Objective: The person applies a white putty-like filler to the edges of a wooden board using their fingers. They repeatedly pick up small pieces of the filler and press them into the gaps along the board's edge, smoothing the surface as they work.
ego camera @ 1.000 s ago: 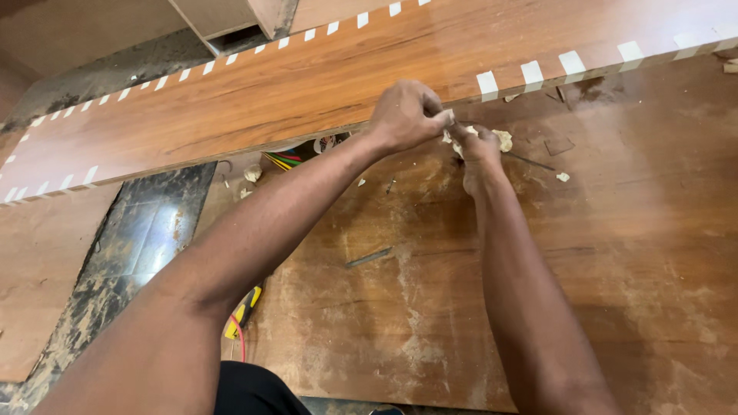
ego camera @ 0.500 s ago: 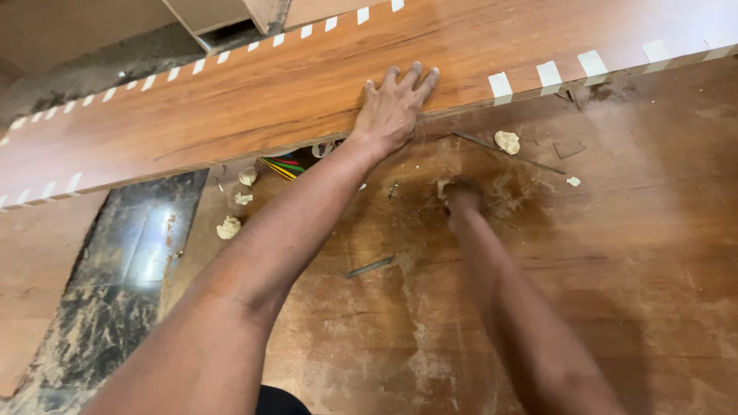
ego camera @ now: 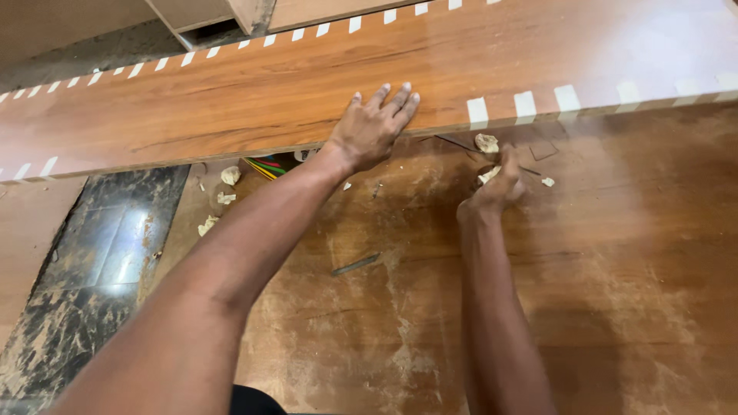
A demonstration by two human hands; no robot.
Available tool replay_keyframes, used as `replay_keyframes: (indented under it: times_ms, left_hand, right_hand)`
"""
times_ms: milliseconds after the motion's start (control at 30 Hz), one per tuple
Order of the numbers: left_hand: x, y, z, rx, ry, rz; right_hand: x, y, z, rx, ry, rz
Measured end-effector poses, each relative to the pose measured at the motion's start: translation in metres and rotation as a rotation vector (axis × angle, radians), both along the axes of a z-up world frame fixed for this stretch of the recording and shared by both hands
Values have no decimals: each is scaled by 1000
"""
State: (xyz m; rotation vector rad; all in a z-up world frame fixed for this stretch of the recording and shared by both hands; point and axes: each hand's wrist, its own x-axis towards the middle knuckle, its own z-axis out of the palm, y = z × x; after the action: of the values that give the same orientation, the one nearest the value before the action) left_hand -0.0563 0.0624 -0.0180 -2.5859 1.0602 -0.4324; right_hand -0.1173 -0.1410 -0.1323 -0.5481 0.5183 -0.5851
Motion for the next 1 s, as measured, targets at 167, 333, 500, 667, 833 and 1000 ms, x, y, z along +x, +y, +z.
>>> replay_keyframes:
  times_ms: [167, 333, 500, 667, 833, 1000]
  left_hand:
    - [-13, -14, 21, 107, 101, 23]
    - [-8, -80, 23, -144, 156, -130]
    - [-8, -107, 0, -293, 219, -41]
    - [-2, -100, -12, -486, 71, -210]
    - [8, -101, -23, -474, -57, -283]
    - [7, -99, -24, -446, 129, -175]
  right_hand:
    - [-33, -14, 42, -119, -78, 161]
    - [-60, -5, 48, -89, -84, 222]
    - [-78, -17, 34, -135, 42, 210]
    - [-78, -21, 24, -103, 133, 201]
    - [-66, -15, 19, -102, 128, 237]
    - [-68, -14, 25, -91, 122, 302]
